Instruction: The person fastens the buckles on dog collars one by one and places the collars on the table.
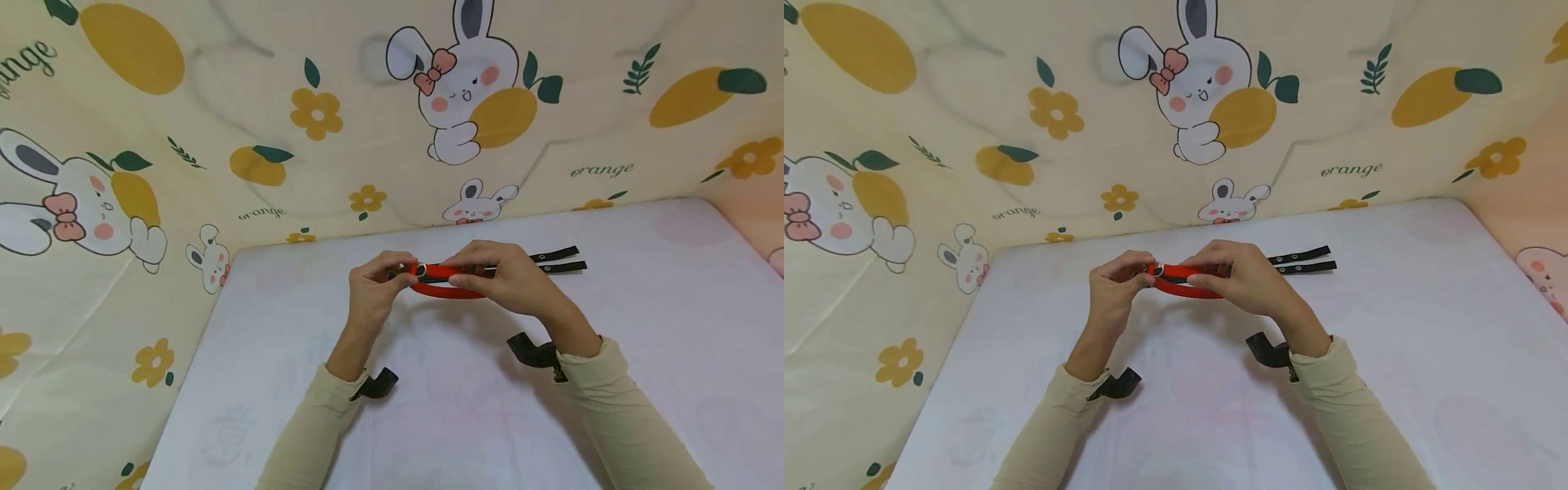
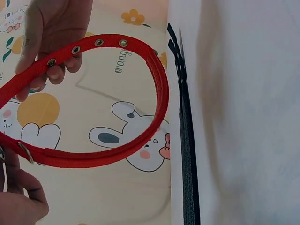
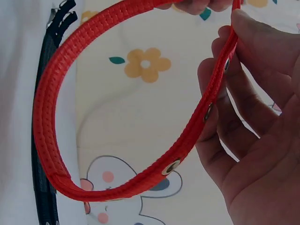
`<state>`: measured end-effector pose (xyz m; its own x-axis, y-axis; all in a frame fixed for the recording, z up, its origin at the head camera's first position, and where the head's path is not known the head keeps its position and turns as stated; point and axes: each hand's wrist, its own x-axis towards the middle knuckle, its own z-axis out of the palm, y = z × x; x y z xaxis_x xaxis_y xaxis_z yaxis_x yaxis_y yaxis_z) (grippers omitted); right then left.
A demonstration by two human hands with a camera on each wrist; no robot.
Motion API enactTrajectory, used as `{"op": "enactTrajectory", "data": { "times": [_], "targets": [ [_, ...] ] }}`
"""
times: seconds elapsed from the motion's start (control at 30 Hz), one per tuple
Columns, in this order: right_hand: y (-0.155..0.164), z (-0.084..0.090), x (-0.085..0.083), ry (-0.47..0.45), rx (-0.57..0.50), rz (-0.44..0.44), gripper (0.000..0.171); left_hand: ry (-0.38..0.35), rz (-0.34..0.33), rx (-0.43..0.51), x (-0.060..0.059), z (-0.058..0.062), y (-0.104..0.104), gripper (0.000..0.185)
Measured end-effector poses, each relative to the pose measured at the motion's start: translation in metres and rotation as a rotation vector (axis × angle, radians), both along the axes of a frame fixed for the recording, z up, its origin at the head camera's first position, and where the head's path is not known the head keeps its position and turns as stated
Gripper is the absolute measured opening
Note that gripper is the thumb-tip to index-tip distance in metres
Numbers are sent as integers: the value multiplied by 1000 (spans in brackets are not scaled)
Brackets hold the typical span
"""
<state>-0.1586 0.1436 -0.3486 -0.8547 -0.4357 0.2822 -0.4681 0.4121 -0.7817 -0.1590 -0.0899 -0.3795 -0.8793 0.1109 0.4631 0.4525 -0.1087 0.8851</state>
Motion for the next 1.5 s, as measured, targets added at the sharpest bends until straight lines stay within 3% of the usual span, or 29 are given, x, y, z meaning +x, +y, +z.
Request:
{"op": "enactTrajectory", "data": {
  "times": [0.47,0.67,0.9,1.2,1.5],
  "targets": [
    [-11,-2,4,48,-45,-41,20,-18,-10,-35,0,-3,0,64],
    [-13,-2,5,99,-63,-35,21,-57,-67,3,1,-3,1,65],
    [-16,-2,6,124,-70,-25,23,-23,-83,23,0,-2,0,70],
    [-22,0,10,129,-13,-57,24,9,-34,-75,1,-3,2,43],
    [-16,2,8,72,89,-84,32,-55,11,-79,4,5,2,27]
  ]
}}
